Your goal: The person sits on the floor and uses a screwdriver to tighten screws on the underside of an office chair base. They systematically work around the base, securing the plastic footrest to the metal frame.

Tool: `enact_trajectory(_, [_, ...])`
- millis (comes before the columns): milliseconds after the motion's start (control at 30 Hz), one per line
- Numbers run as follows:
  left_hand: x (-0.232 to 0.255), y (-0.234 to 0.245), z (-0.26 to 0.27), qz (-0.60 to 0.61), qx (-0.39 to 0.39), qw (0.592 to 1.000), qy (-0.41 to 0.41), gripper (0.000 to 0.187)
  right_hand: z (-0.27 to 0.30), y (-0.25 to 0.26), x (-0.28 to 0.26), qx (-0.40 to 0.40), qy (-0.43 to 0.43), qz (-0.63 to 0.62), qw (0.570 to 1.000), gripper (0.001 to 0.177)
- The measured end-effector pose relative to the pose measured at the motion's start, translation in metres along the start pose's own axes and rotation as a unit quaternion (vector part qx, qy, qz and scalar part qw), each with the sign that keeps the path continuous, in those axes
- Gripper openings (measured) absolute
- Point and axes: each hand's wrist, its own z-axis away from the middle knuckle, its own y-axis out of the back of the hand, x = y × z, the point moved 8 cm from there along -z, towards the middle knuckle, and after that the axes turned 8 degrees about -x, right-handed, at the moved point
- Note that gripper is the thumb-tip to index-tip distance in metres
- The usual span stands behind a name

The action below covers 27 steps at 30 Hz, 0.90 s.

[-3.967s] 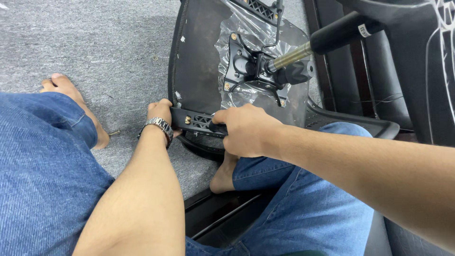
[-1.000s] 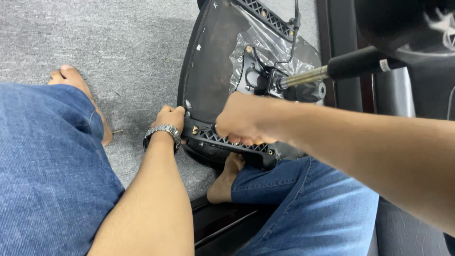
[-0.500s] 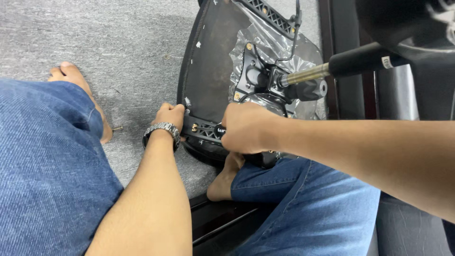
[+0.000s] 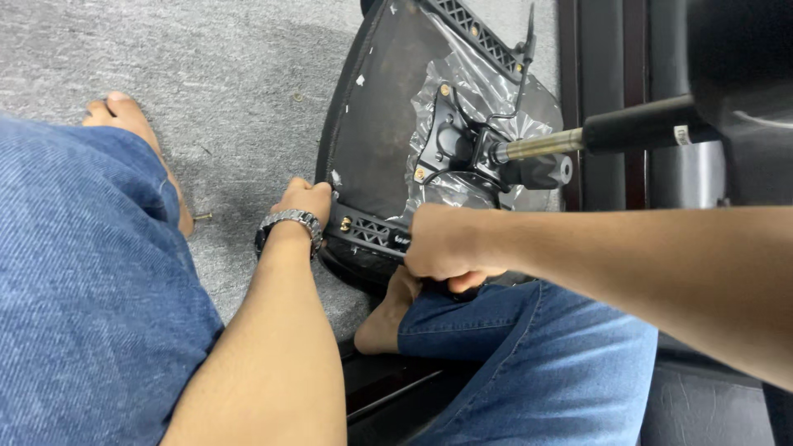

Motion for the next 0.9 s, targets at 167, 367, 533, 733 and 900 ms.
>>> enact_trajectory(167, [-0.005,-0.002,-0.01,-0.014,0.003,1.0,0.008,0.042,0.031,0.011,-0.04,0.203,0.15,0.388,0.886,0.023])
enact_trajectory(367, [0.0,0.004,-0.015,-0.063,0.029,0.998,-0.003,0.043,0.048,0.01,-0.053,0.15,0.089,0.363,0.915,0.028])
enact_trajectory(533, [-0.006,-0.004,-0.002,0.001,-0.012,1.0,0.026,0.045,0.025,0.017,-0.001,0.048,0.014,-0.284,0.958,0.031])
enact_trajectory(733, [-0.001,0.001,-0.001,-0.04,0.004,0.999,0.02,0.047,-0.014,-0.015,0.024,-0.16,-0.005,-0.393,0.905,0.027])
enact_trajectory(900, [-0.004,0.0,-0.015,-0.07,0.01,0.997,0.011,0.047,-0.011,0.012,0.006,-0.026,-0.011,-0.103,0.994,0.015])
